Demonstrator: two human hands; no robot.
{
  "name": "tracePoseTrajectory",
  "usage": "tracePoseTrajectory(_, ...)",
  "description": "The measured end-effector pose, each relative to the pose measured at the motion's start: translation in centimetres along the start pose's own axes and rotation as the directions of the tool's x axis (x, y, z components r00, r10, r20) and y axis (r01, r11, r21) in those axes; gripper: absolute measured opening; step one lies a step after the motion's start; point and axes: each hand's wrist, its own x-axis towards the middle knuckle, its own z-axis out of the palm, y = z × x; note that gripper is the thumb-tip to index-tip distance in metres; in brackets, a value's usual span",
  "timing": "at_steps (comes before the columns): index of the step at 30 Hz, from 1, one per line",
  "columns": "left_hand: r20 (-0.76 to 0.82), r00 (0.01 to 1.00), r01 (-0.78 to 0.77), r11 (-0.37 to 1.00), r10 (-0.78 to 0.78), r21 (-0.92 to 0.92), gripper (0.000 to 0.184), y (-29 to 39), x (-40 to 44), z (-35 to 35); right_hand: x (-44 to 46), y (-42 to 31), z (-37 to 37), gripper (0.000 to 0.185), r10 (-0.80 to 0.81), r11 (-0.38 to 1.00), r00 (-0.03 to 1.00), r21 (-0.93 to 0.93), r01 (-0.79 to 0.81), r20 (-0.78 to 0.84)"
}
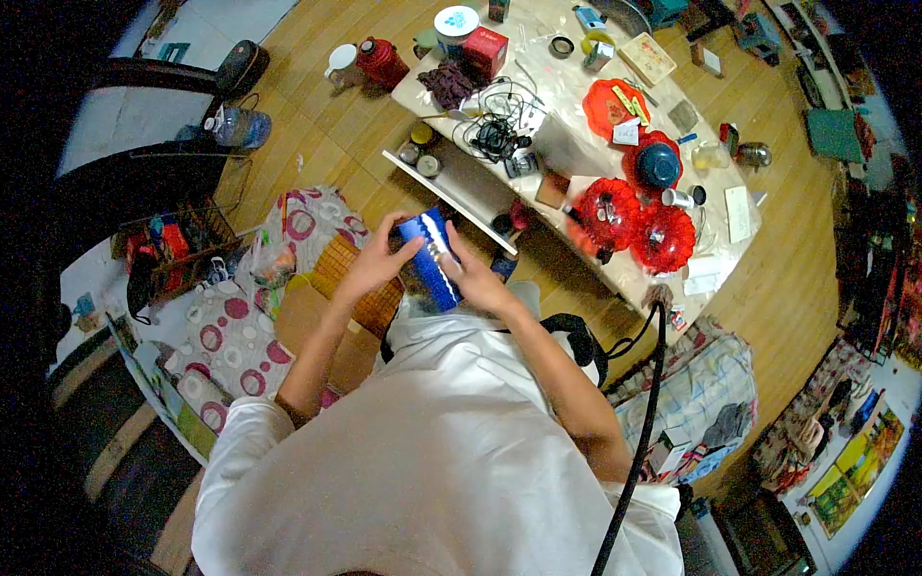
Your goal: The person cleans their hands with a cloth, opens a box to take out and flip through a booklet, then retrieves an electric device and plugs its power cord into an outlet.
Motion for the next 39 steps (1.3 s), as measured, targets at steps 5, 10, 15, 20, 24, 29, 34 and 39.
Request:
tracePoseTrajectory(5,-0.093,0.995,0.035,0.999,-0.034,0.009,0.048,0.0,-0.3,1.0,-0.5,0.0,1.0,0.095,-0.055,0.975,0.998,-0.213,0.056,0.013)
tracePoseTrajectory(10,-0.211,0.977,-0.015,0.999,0.024,0.046,0.051,-0.7,0.2,2.3,-1.4,-5.9,2.7,0.120,0.071,0.747,0.987,-0.648,-0.149,-0.145)
tracePoseTrajectory(15,-0.335,0.941,-0.039,0.999,0.040,0.009,0.053,-0.1,0.3,2.3,-0.4,-5.2,3.2,0.110,-0.087,0.645,0.979,-0.760,-0.086,-0.185)
tracePoseTrajectory(20,-0.282,0.914,0.111,0.849,-0.291,-0.516,0.084,-3.2,3.3,4.6,2.6,-4.0,3.0,0.103,-0.246,0.553,0.961,-0.833,0.030,-0.129)
tracePoseTrajectory(24,-0.346,0.812,0.270,0.828,-0.470,-0.491,0.098,-1.4,6.7,4.7,7.1,1.2,2.9,0.100,-0.317,0.480,0.943,-0.875,0.065,-0.103)
tracePoseTrajectory(29,-0.450,0.709,0.301,0.810,-0.543,-0.502,0.081,-14.5,13.5,6.1,13.2,5.8,0.4,0.091,-0.155,0.759,0.985,-0.647,0.072,-0.073)
tracePoseTrajectory(34,-0.328,0.794,0.317,0.810,-0.511,-0.494,0.073,-21.9,19.5,4.3,18.3,19.2,-5.4,0.083,-0.009,0.810,0.867,-0.512,-0.286,-0.499)
tracePoseTrajectory(39,-0.160,0.901,0.342,0.887,-0.403,-0.311,0.080,-27.4,25.2,2.3,22.7,26.5,-14.2,0.086,0.372,0.867,0.709,-0.048,-0.495,-0.599)
